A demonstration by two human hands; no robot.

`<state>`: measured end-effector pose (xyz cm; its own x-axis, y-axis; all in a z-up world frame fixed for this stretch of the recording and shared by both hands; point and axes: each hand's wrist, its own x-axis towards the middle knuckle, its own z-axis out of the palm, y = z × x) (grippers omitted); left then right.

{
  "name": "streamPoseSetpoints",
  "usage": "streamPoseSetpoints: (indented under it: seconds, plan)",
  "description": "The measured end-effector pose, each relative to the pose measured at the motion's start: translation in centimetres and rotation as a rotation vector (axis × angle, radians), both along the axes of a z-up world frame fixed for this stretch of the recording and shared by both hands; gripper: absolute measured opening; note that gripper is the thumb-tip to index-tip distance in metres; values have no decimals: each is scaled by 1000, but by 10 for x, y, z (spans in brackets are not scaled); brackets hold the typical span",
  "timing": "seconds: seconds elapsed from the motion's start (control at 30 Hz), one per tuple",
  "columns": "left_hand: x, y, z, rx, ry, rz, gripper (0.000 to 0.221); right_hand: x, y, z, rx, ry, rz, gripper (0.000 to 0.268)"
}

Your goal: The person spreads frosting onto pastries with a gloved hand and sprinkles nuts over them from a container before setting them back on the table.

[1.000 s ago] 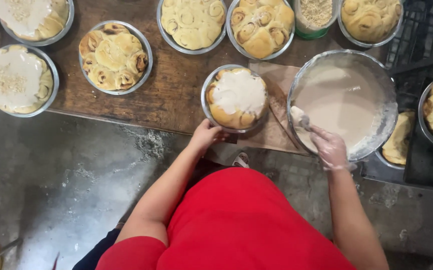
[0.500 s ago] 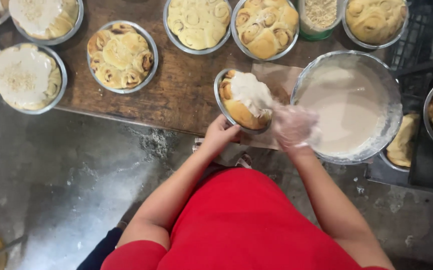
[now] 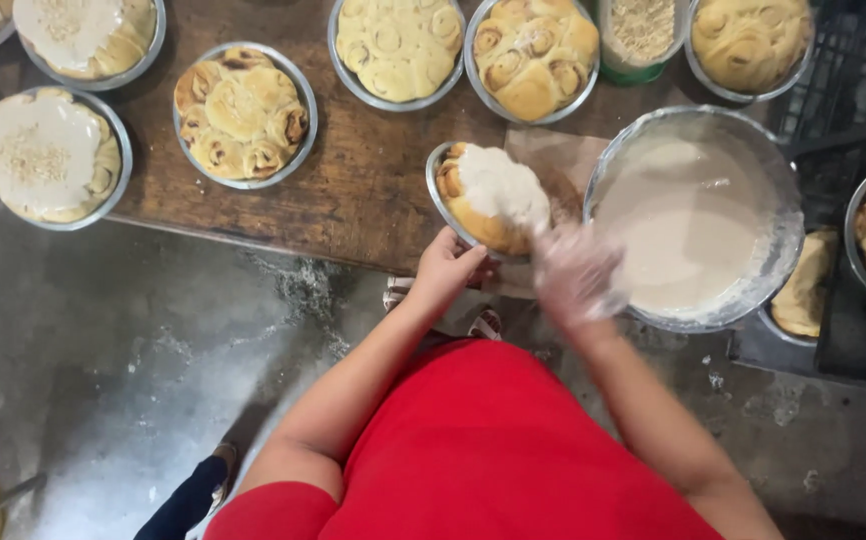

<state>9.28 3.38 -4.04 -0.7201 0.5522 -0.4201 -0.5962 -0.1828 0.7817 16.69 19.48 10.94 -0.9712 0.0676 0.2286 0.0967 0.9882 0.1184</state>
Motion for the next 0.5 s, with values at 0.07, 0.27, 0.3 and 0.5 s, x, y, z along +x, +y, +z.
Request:
streamPoseSetpoints:
  seconds: [0.07, 0.27, 0.3, 0.5]
  plan:
    - [-5, -3, 4, -15, 3, 13, 35, 11, -4, 4, 1, -46, 41, 37]
    - [-9, -11, 16, -4, -67, -4, 38, 9, 12, -13, -133, 146, 76, 30]
    - [-11, -10, 17, 6, -72, 0, 39, 6, 11, -18, -111, 112, 123, 31]
    - [-22, -27, 19, 17, -62, -11, 36, 9, 31, -12, -266, 148, 118, 37]
